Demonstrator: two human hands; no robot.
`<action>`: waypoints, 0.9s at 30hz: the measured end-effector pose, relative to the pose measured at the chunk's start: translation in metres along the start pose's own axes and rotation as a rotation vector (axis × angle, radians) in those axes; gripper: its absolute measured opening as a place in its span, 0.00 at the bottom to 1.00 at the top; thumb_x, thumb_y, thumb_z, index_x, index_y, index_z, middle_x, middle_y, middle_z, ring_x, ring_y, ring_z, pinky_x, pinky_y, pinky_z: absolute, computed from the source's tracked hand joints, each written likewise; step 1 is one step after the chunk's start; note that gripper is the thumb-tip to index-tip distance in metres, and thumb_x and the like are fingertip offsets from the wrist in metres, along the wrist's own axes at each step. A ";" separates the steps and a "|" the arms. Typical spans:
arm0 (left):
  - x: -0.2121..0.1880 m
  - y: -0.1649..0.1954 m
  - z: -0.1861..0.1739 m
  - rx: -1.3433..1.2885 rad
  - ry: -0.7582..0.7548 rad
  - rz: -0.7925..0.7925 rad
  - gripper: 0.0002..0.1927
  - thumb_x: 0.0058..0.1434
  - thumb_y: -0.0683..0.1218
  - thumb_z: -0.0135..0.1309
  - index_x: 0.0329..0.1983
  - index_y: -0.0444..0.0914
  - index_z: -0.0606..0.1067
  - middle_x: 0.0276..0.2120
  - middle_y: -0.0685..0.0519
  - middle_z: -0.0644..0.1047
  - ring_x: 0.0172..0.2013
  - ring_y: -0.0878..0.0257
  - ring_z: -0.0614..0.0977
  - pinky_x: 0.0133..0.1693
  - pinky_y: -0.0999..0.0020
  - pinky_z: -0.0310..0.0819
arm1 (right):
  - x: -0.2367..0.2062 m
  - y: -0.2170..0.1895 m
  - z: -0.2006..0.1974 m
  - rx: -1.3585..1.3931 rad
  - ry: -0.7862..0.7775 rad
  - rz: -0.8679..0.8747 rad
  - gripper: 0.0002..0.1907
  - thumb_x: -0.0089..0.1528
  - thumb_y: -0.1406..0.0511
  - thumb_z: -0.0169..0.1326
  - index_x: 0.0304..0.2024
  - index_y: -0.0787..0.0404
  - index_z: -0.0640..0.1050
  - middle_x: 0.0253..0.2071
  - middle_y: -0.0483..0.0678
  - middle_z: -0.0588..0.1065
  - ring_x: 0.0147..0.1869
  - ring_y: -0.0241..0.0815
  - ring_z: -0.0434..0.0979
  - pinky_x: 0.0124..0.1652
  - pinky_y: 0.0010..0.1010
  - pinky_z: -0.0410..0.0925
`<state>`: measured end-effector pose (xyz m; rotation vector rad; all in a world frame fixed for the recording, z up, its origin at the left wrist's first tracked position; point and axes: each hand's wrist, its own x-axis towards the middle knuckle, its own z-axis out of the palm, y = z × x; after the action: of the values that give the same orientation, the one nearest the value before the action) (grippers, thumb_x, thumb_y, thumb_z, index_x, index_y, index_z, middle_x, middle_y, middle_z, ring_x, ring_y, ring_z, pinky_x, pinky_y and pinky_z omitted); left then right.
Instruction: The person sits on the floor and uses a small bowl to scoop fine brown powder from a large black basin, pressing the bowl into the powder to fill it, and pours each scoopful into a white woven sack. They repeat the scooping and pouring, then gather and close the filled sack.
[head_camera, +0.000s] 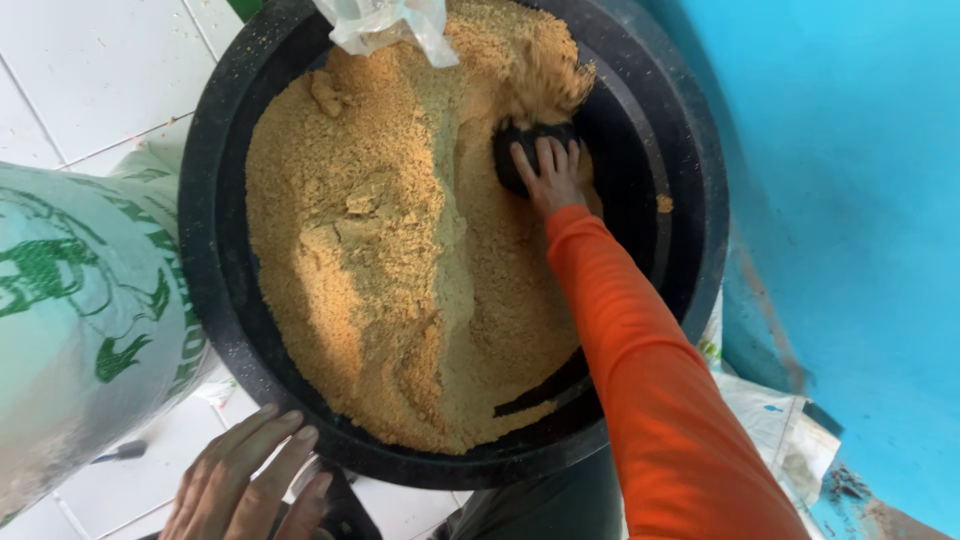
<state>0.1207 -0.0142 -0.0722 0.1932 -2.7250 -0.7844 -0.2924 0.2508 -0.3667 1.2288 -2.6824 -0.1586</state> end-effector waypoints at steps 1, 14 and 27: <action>0.001 0.002 -0.003 0.004 -0.020 -0.027 0.21 0.52 0.48 0.65 0.49 0.43 0.77 0.51 0.53 0.79 0.56 0.52 0.80 0.60 0.55 0.73 | -0.009 -0.004 0.002 0.030 -0.004 0.011 0.36 0.65 0.72 0.46 0.76 0.49 0.61 0.68 0.62 0.60 0.72 0.65 0.58 0.68 0.69 0.49; 0.021 0.031 -0.055 -0.123 -0.080 0.149 0.25 0.54 0.41 0.65 0.55 0.33 0.74 0.51 0.44 0.78 0.55 0.47 0.80 0.55 0.55 0.74 | -0.115 -0.049 -0.131 0.652 -0.544 0.264 0.46 0.56 0.64 0.63 0.75 0.41 0.59 0.64 0.64 0.64 0.65 0.67 0.65 0.62 0.49 0.63; 0.022 0.046 -0.062 -0.135 -0.049 0.139 0.24 0.56 0.41 0.65 0.55 0.33 0.74 0.50 0.43 0.77 0.54 0.47 0.80 0.56 0.55 0.74 | -0.142 -0.038 -0.087 1.572 -0.896 0.449 0.41 0.54 0.72 0.43 0.73 0.55 0.64 0.70 0.50 0.68 0.71 0.48 0.66 0.65 0.35 0.60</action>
<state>0.1178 -0.0106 0.0075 -0.0449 -2.6831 -0.9395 -0.1547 0.3320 -0.3062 0.6023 -3.6278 2.3002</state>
